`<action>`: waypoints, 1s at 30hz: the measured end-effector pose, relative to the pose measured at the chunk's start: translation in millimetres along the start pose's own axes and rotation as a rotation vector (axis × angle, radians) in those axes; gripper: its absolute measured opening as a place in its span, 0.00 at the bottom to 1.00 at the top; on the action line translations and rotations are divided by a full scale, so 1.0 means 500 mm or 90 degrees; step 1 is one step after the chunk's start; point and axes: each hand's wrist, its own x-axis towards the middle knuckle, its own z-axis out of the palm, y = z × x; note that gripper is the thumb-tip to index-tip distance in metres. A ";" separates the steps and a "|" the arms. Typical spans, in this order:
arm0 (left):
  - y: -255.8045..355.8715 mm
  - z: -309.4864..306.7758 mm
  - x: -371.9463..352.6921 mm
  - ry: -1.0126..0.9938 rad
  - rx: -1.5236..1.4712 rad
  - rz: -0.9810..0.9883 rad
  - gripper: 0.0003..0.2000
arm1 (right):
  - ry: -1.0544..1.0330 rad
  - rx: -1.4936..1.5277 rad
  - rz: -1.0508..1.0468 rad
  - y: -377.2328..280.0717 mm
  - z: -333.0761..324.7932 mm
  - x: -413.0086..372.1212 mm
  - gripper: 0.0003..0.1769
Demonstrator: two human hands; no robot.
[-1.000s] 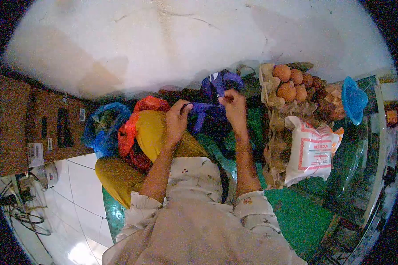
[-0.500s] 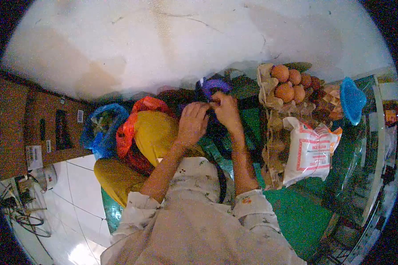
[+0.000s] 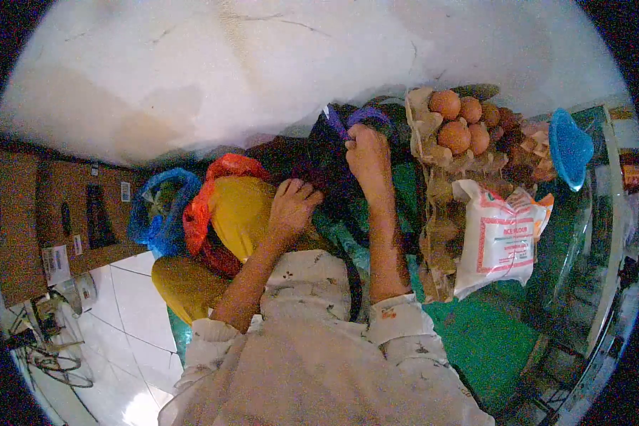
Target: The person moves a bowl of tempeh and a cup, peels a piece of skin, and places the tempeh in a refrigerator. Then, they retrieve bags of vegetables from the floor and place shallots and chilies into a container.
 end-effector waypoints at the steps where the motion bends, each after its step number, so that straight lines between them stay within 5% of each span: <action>1: -0.001 -0.005 -0.002 -0.002 0.000 0.002 0.09 | 0.000 0.012 0.005 0.002 0.002 0.003 0.09; 8: 0.006 -0.020 -0.041 -0.072 0.042 0.059 0.09 | 0.112 0.024 0.073 0.044 -0.021 0.033 0.09; 10: 0.005 -0.034 -0.056 -0.112 0.017 0.067 0.09 | 0.094 -0.068 -0.023 0.042 -0.024 0.041 0.08; 14: 0.004 -0.055 -0.086 -0.160 0.014 0.062 0.10 | 0.073 -0.037 0.039 0.022 -0.008 0.030 0.09; 19: 0.011 -0.063 -0.094 -0.144 -0.049 0.018 0.11 | 0.252 -0.088 -0.053 -0.006 0.003 -0.028 0.06; 24: 0.032 -0.103 -0.061 -0.142 -0.093 -0.036 0.09 | 0.151 0.051 -0.022 0.012 0.004 -0.072 0.04; 26: 0.028 -0.093 -0.049 -0.122 -0.087 -0.056 0.09 | -0.017 0.058 0.233 -0.003 -0.023 -0.049 0.04; 30: 0.023 -0.047 -0.039 -0.169 0.067 -0.115 0.09 | 0.014 0.038 0.138 0.025 0.010 -0.037 0.06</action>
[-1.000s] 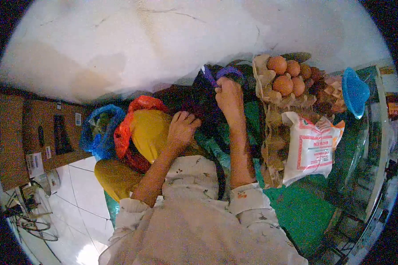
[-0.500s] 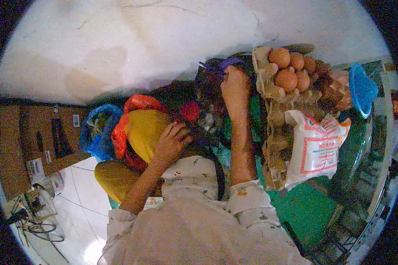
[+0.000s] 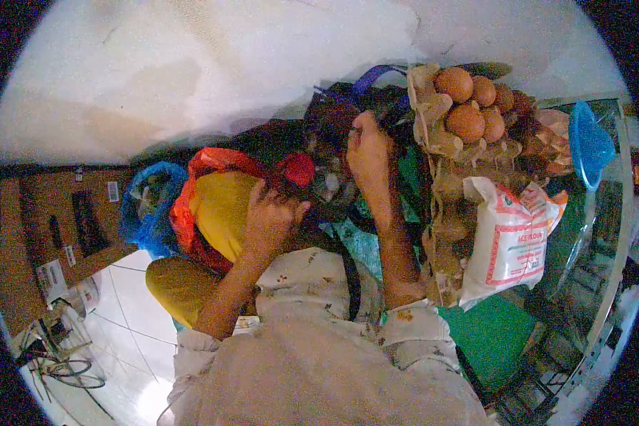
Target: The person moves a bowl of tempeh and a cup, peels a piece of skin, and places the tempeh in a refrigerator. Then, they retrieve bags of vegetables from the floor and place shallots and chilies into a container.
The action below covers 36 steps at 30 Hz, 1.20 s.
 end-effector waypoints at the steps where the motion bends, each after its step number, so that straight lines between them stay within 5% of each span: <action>1: 0.004 0.003 0.002 0.000 -0.002 0.000 0.09 | 0.036 -0.052 -0.108 0.021 0.017 0.006 0.08; 2: 0.007 0.005 0.005 0.013 0.006 -0.020 0.10 | 0.072 -0.104 -0.216 0.043 0.028 0.011 0.10; 6: 0.002 0.008 0.002 -0.032 0.062 -0.059 0.17 | -0.035 -0.225 -0.200 0.039 0.021 0.019 0.16; 8: -0.002 -0.003 -0.001 -0.039 0.070 -0.070 0.18 | -0.425 -0.229 -0.062 0.031 0.032 0.031 0.22; 11: -0.012 -0.021 0.005 -0.044 0.078 -0.084 0.22 | -0.321 -0.320 -0.324 0.348 0.263 0.010 0.29; 12: -0.018 -0.026 0.008 -0.044 0.078 -0.088 0.25 | -0.318 -0.322 -0.323 0.313 0.229 0.002 0.29; 14: -0.025 -0.031 0.012 -0.047 0.046 -0.099 0.27 | -0.570 -0.310 -0.177 0.195 0.122 -0.029 0.23; 17: -0.038 -0.030 0.017 -0.084 0.035 -0.095 0.37 | -0.653 -0.431 -0.269 0.342 0.172 -0.031 0.21; 19: -0.045 -0.022 0.020 -0.117 0.056 -0.074 0.46 | -0.584 -0.343 -0.242 0.309 0.197 0.007 0.21; 21: -0.050 -0.010 0.022 -0.044 0.000 -0.032 0.33 | -0.515 -0.238 -0.235 0.254 0.246 0.058 0.21; 24: -0.047 -0.018 0.025 -0.042 -0.051 -0.045 0.35 | -0.458 -0.135 -0.209 0.206 0.353 0.116 0.21; 36: -0.047 -0.036 0.027 -0.095 -0.051 -0.080 0.48 | -0.282 -0.060 -0.061 0.353 0.509 0.090 0.23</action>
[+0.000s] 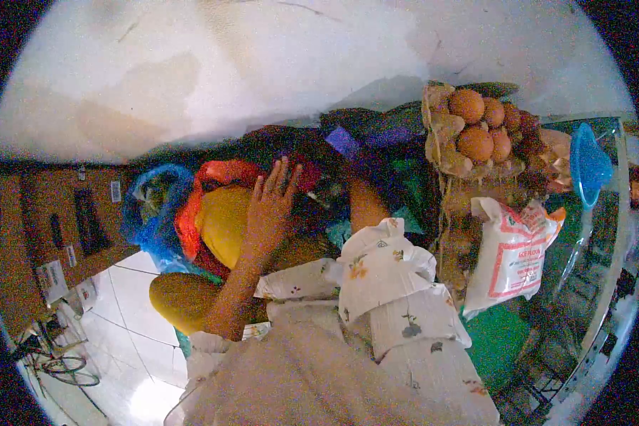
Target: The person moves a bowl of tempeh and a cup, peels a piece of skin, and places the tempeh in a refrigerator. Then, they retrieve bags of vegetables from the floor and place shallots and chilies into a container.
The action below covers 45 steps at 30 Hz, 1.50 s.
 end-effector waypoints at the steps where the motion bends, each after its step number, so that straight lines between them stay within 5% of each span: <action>1: 0.002 0.000 0.000 0.000 0.001 0.000 0.48 | 0.011 0.014 0.005 0.009 0.005 -0.002 0.23; 6: 0.009 0.000 0.008 -0.001 0.070 -0.014 0.41 | 0.071 0.105 0.019 0.046 0.051 0.007 0.23; 9: 0.001 0.036 0.009 0.040 0.106 -0.001 0.47 | 0.096 0.176 0.020 0.059 0.087 0.018 0.24; 23: -0.004 0.035 -0.002 0.024 0.072 -0.020 0.48 | 0.034 0.628 0.018 0.157 0.160 0.015 0.26; 25: -0.005 0.036 -0.003 0.039 0.080 -0.017 0.48 | 0.090 0.096 0.023 0.138 0.127 0.007 0.29; 26: -0.005 0.034 -0.004 0.044 0.069 -0.020 0.47 | 0.090 0.094 0.022 0.125 0.113 0.008 0.29; 29: -0.009 0.025 -0.003 0.057 0.066 -0.011 0.43 | -0.041 0.354 -0.020 0.091 0.071 0.008 0.31; 31: -0.013 0.018 0.003 0.066 0.075 0.001 0.40 | -0.133 0.409 0.067 0.096 0.044 -0.034 0.30; 33: -0.014 0.012 0.014 -0.056 0.020 -0.052 0.37 | -0.232 0.481 0.187 0.096 0.003 -0.074 0.30; 37: -0.003 0.015 0.027 -0.038 0.013 -0.056 0.35 | -0.314 0.599 0.386 0.085 -0.083 -0.158 0.29; 40: -0.001 0.030 0.038 0.061 -0.028 -0.040 0.32 | -0.136 0.560 0.391 -0.256 -0.299 -0.254 0.25; 42: 0.003 0.032 0.041 0.183 -0.032 0.030 0.30 | -0.208 0.585 0.326 -0.240 -0.306 -0.264 0.23; 45: 0.005 0.014 0.055 0.077 -0.044 0.031 0.34 | -0.352 0.667 0.201 -0.223 -0.320 -0.259 0.21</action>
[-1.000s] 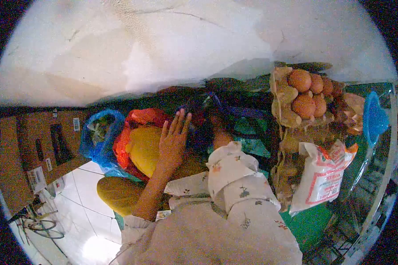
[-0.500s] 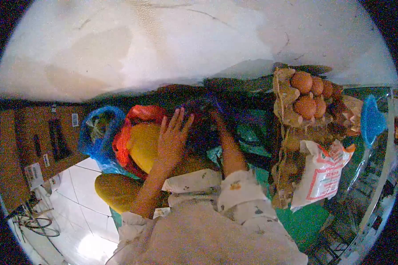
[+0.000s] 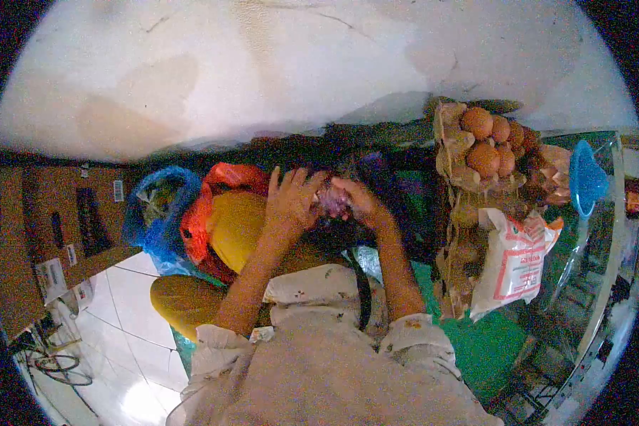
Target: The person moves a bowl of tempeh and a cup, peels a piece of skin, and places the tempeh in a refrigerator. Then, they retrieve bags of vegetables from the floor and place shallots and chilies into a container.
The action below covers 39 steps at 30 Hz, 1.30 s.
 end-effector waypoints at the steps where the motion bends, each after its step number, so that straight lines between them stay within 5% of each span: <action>1: 0.001 -0.007 0.001 0.000 -0.003 0.000 0.34 | -0.096 0.036 -0.018 -0.005 -0.008 0.001 0.20; 2: -0.001 -0.015 0.002 -0.012 -0.021 0.004 0.33 | -0.095 0.034 -0.016 0.014 -0.040 0.031 0.20; 4: -0.005 -0.029 -0.005 -0.022 -0.042 0.008 0.31 | 0.135 -0.394 -0.238 0.080 -0.119 0.108 0.21; 8: 0.005 -0.053 -0.031 0.193 -0.160 -0.015 0.27 | 0.368 -0.760 -0.231 0.083 -0.143 0.208 0.21; 9: 0.008 -0.059 -0.036 0.277 -0.199 -0.039 0.27 | 0.389 -0.781 -0.217 0.086 -0.145 0.234 0.21; 17: 0.004 -0.070 -0.115 0.345 -0.508 -0.169 0.26 | 0.452 -0.841 -0.131 0.173 -0.187 0.294 0.21; 20: -0.002 -0.047 -0.178 0.385 -0.764 -0.346 0.27 | 0.455 -0.851 -0.105 0.230 -0.203 0.280 0.21; 25: -0.027 -0.097 -0.241 0.402 -0.795 -0.440 0.31 | 0.462 -0.876 -0.086 0.265 -0.199 0.274 0.21; 35: -0.081 -0.115 -0.251 0.550 -0.954 -0.553 0.27 | 0.437 -1.048 -0.104 0.115 -0.146 0.216 0.21; 39: -0.104 -0.118 -0.267 0.627 -0.979 -0.492 0.27 | 0.377 -1.129 -0.106 0.026 -0.056 0.106 0.21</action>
